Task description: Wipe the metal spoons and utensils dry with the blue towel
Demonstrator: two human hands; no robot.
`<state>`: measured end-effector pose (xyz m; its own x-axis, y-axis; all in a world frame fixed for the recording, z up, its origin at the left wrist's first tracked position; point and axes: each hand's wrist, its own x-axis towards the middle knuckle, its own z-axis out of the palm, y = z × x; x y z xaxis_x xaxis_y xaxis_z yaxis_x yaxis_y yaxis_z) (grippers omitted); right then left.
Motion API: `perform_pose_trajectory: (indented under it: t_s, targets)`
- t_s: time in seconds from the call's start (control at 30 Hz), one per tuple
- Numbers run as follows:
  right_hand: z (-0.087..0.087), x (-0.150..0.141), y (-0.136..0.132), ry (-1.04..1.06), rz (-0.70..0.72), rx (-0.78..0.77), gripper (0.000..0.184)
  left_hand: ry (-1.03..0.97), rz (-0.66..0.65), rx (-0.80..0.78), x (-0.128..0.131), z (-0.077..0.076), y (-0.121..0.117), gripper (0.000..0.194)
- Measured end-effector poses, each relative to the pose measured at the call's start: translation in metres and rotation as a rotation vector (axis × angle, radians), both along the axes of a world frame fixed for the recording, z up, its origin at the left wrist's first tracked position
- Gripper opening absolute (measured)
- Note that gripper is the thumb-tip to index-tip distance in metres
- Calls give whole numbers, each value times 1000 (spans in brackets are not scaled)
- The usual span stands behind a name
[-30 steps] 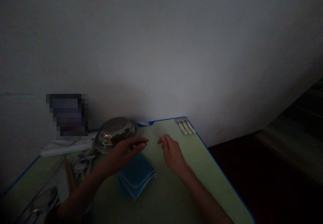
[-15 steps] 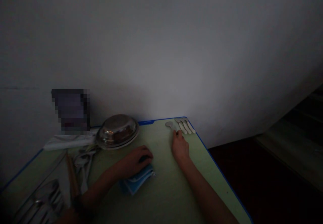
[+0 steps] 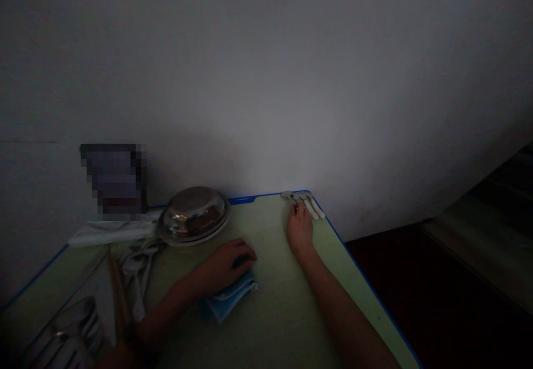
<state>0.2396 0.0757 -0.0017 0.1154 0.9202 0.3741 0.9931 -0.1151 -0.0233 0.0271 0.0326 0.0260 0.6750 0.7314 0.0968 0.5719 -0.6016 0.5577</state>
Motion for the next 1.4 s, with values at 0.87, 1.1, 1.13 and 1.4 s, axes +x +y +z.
perform_pose_trajectory:
  t_s: [0.87,1.1,1.13,1.4]
  targets:
    - [-6,9,-1,51,-32,71,43,24,-10,18,5,-3,1,19]
    - [-7,9,-2,79,-29,74,38,25,-12,8,5,-3,2,19]
    - [-7,9,-2,85,-29,76,37,25,-11,8,5,-3,2,19]
    - [-8,10,-2,185,34,116,36,8,-30,-13,4,2,2,19]
